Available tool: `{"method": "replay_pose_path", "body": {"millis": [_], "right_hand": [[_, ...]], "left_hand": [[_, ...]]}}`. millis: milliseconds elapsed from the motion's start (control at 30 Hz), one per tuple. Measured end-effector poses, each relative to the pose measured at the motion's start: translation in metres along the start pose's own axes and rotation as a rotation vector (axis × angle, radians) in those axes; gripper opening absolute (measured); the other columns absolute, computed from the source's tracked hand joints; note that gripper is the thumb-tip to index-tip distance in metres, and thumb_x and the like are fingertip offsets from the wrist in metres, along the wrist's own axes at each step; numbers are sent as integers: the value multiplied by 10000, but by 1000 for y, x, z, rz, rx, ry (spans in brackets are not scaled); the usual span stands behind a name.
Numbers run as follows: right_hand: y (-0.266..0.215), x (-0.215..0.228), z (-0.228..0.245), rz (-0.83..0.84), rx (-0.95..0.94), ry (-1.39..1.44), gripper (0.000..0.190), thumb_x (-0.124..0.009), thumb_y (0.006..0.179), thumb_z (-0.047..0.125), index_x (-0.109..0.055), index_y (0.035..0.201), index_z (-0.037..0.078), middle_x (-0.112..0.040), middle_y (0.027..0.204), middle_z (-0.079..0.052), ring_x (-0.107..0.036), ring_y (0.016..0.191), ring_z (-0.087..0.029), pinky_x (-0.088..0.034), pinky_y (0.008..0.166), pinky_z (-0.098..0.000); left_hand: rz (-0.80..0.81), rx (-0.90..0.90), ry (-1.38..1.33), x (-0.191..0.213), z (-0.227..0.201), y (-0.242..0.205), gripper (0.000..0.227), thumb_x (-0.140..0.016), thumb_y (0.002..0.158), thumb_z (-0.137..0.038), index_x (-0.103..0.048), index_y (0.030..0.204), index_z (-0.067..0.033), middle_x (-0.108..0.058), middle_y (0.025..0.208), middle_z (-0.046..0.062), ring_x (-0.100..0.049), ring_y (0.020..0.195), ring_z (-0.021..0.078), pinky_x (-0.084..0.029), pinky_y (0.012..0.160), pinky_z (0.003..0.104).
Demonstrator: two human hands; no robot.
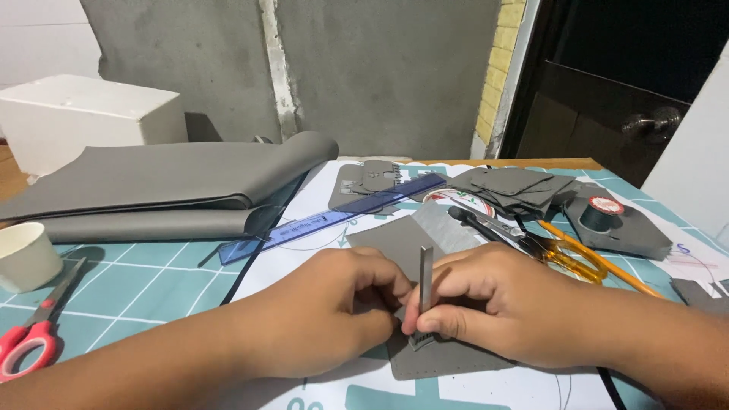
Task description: Using a pricking iron to mark or punch stitching holes along the edges of a leather piece on a workbench.
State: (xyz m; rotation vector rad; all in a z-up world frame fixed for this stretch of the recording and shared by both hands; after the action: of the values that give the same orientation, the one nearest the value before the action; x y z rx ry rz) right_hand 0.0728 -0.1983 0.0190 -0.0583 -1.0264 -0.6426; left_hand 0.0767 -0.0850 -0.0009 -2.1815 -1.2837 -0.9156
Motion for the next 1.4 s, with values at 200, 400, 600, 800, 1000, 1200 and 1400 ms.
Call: {"method": "replay_pose_path", "body": {"millis": [200,400,600,800,1000,1200,1400], "right_hand": [[-1,-1,6,-7,43,-37,224,-645,957,317,-821,942,179,-817,941,43,-785,796,-102,-602,743,-251],[-2,-2,-11,17,-103,-35,271,-654,947,374,-801,840,173,-771,828,52,-725,742,-92,-585,719,-256],[-3,-3,-15,44,-308,5,235,-660,922,274,-872,1008,216,-884,937,94,-799,806,-57,-633,789,-207],[-7,-3,-9,59,-500,44,262,-645,928,249,-866,1063,208,-860,1002,64,-768,818,-85,-614,805,-216],[-8,-2,-6,48,-458,20,284,-649,940,291,-875,1081,194,-821,924,70,-746,787,-51,-563,730,-208],[-8,7,20,-20,-268,-15,266,-707,946,301,-816,798,109,-796,676,-33,-711,673,-145,-569,686,-294],[-8,4,10,-43,-279,-35,266,-712,949,289,-801,775,108,-766,657,-16,-676,653,-132,-556,667,-279]], "left_hand": [[-62,-40,-213,5,1,3,316,-523,876,-46,-794,1009,-135,-767,864,-14,-654,761,93,-523,721,239],[-335,-172,-273,31,-12,-9,353,-612,877,-245,-771,1185,-179,-758,866,-93,-584,737,60,-502,768,229],[-439,-399,-89,50,-46,-19,390,-560,889,-431,-767,1137,-213,-772,1040,-80,-581,820,73,-481,813,262],[-424,-513,-504,69,-73,3,376,-575,920,-370,-767,1053,-75,-673,911,9,-599,847,108,-495,788,263],[-194,-458,-165,39,-31,15,242,-590,992,-300,-716,935,-102,-659,838,-44,-581,807,69,-481,751,262],[-69,-169,295,29,-27,1,221,-712,895,-243,-796,1064,-128,-766,917,58,-714,923,197,-570,832,337],[49,-176,291,15,-39,-7,197,-747,875,-238,-775,1029,-118,-742,969,77,-700,987,226,-573,905,374]]}}
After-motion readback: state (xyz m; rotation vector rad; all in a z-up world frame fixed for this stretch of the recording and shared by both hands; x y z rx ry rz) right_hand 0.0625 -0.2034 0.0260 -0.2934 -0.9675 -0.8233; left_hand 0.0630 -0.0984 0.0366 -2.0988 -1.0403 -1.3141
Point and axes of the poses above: each hand's wrist, its own y-axis towards the middle knuckle, its own x-axis out of the back of the hand, z = x × y, the point moved 9 cm from there along y, towards the middle knuckle
